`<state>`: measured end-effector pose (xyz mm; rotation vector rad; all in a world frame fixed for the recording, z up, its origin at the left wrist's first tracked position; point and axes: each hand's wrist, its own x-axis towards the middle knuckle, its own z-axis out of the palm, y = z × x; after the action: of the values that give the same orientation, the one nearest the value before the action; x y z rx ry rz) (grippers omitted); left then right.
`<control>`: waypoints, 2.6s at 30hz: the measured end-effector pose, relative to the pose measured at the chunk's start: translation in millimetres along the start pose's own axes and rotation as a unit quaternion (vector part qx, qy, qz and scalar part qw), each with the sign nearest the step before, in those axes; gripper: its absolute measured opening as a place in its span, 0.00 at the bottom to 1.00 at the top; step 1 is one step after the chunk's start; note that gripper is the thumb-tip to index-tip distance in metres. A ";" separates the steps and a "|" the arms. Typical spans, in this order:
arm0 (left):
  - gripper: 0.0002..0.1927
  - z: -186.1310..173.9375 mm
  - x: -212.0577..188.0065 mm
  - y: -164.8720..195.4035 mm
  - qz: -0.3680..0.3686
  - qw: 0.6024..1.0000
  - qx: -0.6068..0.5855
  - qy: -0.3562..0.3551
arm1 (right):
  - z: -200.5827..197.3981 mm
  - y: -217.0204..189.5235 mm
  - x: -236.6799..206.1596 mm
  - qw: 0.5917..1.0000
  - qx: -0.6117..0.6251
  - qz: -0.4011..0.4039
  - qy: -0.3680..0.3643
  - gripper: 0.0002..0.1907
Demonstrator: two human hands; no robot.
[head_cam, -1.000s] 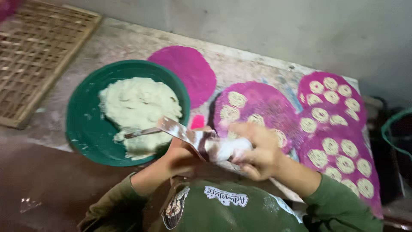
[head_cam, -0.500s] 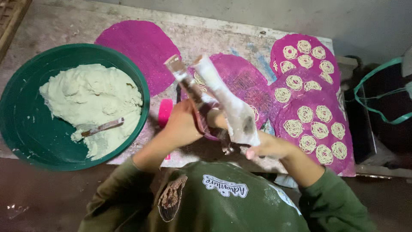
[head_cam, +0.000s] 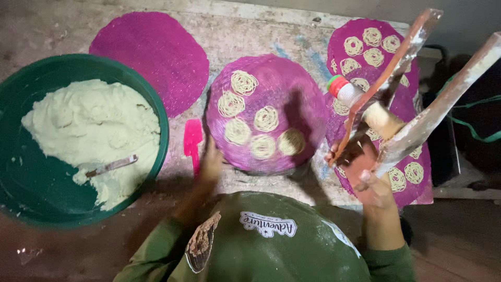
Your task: The person uses a manual dough press to extrude small spiral-shaped noodles onto purple mats. They repeatedly scoop dough from a green basin, load it into the press, and squeeze the handle to form noodles, then clear the press and repeat.
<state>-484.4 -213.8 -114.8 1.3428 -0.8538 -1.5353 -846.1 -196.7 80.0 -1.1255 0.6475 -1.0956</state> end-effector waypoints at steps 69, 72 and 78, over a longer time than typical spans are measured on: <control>0.25 130.5 104.4 105.6 -0.140 0.961 -0.136 -0.198 | -54.4 20.2 23.8 0.899 -0.317 0.299 -0.049 0.35; 0.34 124.2 96.6 70.9 -0.148 0.941 0.044 -0.300 | -67.3 26.3 18.5 0.870 -0.404 0.277 -0.063 0.38; 0.25 106.9 61.4 59.8 0.041 0.901 0.363 -0.234 | -88.5 37.4 13.6 0.894 -0.387 0.227 -0.012 0.36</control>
<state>-579.2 -298.8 -63.9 1.4140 -1.9048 -1.5552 -904.0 -241.5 16.3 -1.5438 1.3189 -0.3997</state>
